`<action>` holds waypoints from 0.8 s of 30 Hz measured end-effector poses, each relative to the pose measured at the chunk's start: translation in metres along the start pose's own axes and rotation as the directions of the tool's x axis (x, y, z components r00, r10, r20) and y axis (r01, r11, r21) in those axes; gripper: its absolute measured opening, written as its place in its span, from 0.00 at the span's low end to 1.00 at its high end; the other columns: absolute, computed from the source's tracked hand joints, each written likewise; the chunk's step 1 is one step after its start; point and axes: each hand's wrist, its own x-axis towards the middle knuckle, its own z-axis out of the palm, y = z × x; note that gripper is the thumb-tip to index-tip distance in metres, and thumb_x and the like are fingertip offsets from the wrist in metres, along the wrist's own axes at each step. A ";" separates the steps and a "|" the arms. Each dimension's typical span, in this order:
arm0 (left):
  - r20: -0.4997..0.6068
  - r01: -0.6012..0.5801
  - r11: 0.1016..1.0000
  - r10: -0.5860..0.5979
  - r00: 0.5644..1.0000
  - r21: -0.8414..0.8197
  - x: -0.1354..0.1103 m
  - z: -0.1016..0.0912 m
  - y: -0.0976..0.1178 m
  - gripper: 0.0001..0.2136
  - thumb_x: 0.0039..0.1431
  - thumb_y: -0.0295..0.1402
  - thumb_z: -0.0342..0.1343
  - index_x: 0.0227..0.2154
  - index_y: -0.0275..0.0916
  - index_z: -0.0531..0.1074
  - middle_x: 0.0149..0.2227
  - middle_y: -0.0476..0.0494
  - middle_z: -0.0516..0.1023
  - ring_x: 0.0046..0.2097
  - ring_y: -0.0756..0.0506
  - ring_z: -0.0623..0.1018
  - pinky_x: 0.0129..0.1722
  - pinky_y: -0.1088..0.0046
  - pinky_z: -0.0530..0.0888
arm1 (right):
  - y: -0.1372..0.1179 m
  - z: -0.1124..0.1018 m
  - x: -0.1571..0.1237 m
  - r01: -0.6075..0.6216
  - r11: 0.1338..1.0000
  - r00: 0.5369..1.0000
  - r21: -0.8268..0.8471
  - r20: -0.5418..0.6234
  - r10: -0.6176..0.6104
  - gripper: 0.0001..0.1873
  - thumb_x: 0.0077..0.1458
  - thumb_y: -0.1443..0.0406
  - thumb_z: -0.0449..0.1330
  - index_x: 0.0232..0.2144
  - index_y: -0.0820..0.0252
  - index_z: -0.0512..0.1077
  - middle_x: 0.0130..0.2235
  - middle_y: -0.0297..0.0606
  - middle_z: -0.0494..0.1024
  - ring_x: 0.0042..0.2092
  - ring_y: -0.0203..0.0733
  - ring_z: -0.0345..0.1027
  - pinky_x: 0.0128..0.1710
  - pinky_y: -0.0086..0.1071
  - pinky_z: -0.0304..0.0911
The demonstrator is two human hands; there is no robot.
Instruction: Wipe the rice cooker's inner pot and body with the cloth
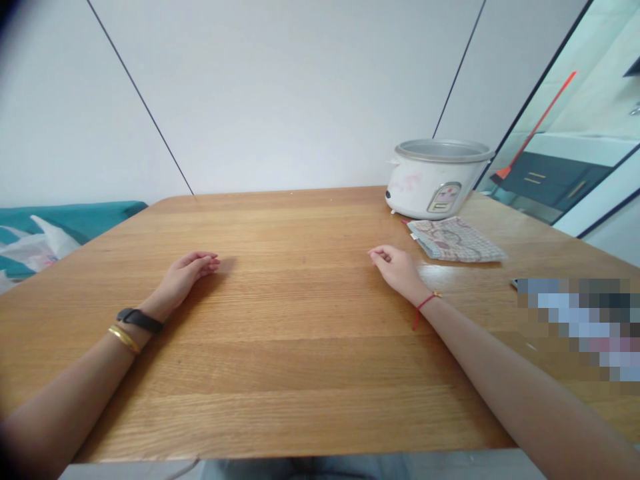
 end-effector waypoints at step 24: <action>-0.010 0.011 1.000 -0.011 1.000 0.011 -0.004 0.003 0.004 0.13 0.46 0.38 0.68 0.34 0.35 0.78 0.34 0.42 0.82 0.36 0.47 0.80 0.41 0.72 0.77 | 0.006 0.001 0.001 0.034 0.999 0.999 0.001 0.008 -0.034 0.14 0.57 0.56 0.60 0.34 0.58 0.80 0.30 0.40 0.81 0.34 0.45 0.74 0.38 0.37 0.69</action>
